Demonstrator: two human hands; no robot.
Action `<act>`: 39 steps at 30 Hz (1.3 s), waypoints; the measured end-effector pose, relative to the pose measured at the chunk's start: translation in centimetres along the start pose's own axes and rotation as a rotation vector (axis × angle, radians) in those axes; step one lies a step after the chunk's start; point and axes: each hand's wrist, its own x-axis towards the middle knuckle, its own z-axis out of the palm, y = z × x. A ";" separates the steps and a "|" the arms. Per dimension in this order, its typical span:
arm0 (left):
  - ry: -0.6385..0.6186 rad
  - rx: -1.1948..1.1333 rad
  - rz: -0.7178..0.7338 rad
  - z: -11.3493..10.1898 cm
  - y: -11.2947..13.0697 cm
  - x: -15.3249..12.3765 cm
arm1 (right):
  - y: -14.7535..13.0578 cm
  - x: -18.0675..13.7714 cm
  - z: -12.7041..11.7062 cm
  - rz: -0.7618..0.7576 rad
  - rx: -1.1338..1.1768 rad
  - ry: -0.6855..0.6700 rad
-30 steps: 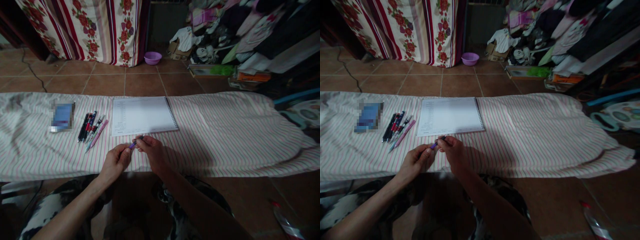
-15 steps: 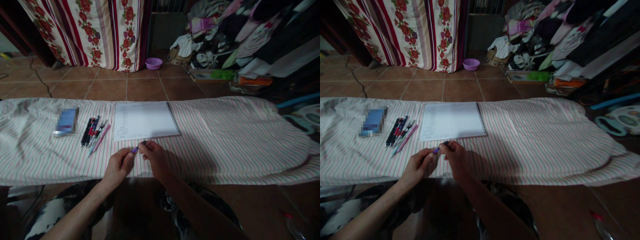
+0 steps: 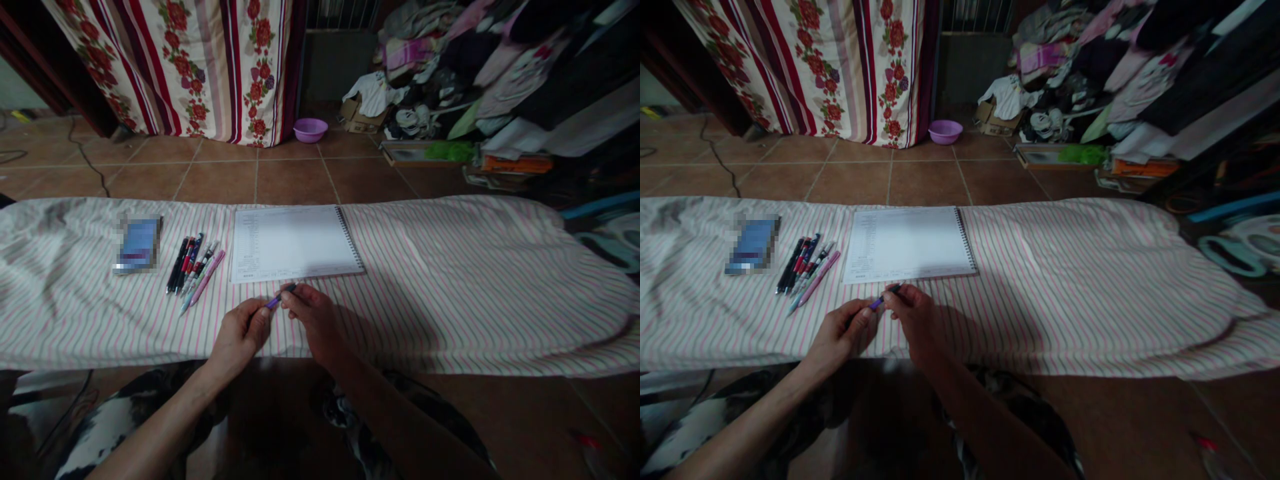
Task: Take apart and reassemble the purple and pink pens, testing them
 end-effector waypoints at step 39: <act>0.017 0.123 0.056 -0.4 0.5 0.2 | -0.7 -0.3 0.5 0.002 0.000 0.046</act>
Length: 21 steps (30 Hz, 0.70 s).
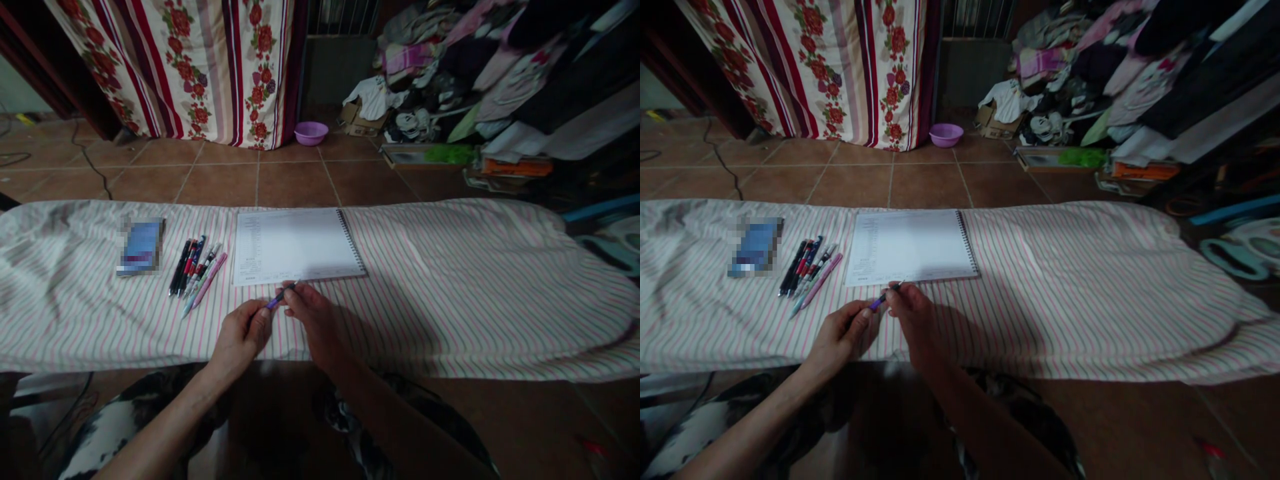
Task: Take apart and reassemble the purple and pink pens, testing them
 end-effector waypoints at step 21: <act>-0.030 -0.019 -0.042 0.1 0.1 -0.1 | 0.9 0.2 -0.7 -0.010 -0.023 -0.018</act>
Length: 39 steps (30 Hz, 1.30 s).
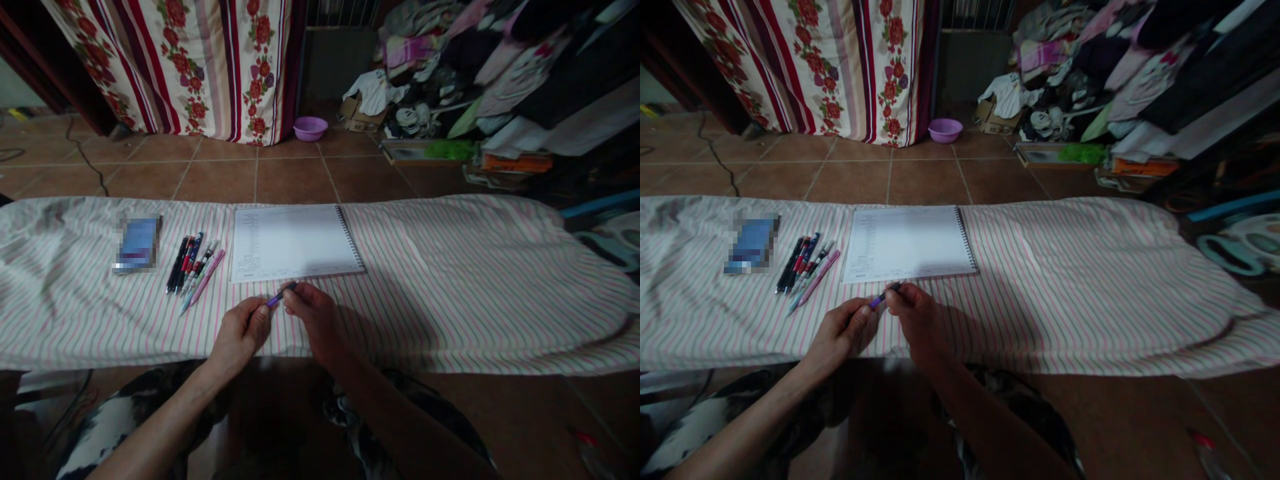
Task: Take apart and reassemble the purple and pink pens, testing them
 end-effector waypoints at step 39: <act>0.004 0.064 0.060 0.2 0.4 0.3 | 0.1 -0.1 -0.5 0.042 -0.031 -0.002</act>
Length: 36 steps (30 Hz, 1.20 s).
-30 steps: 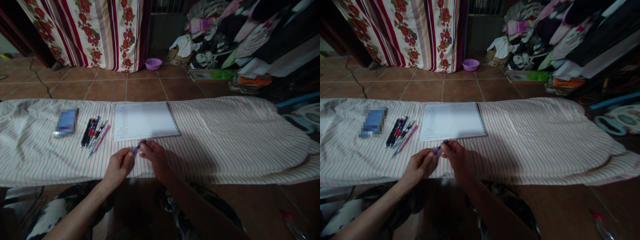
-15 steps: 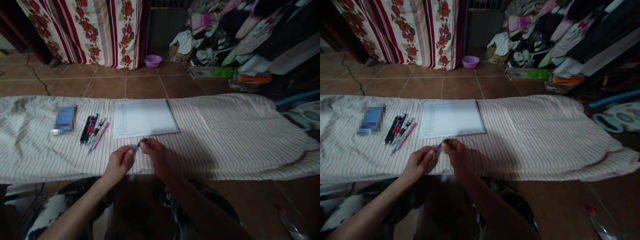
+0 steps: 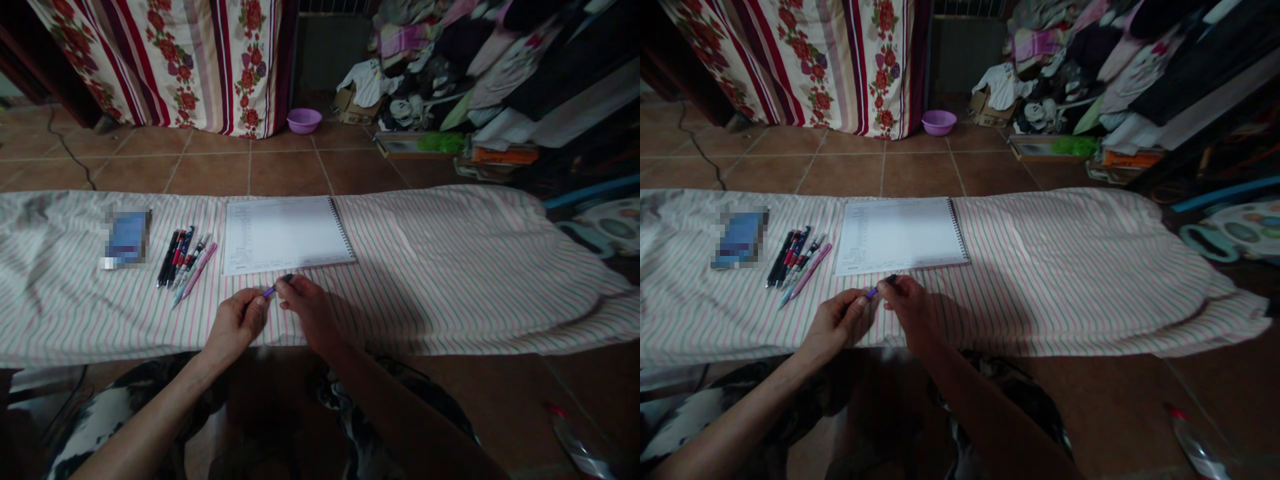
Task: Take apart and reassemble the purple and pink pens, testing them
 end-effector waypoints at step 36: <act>-0.027 0.024 0.014 0.1 -0.3 -0.1 | -0.2 -0.2 -0.2 -0.004 0.068 0.040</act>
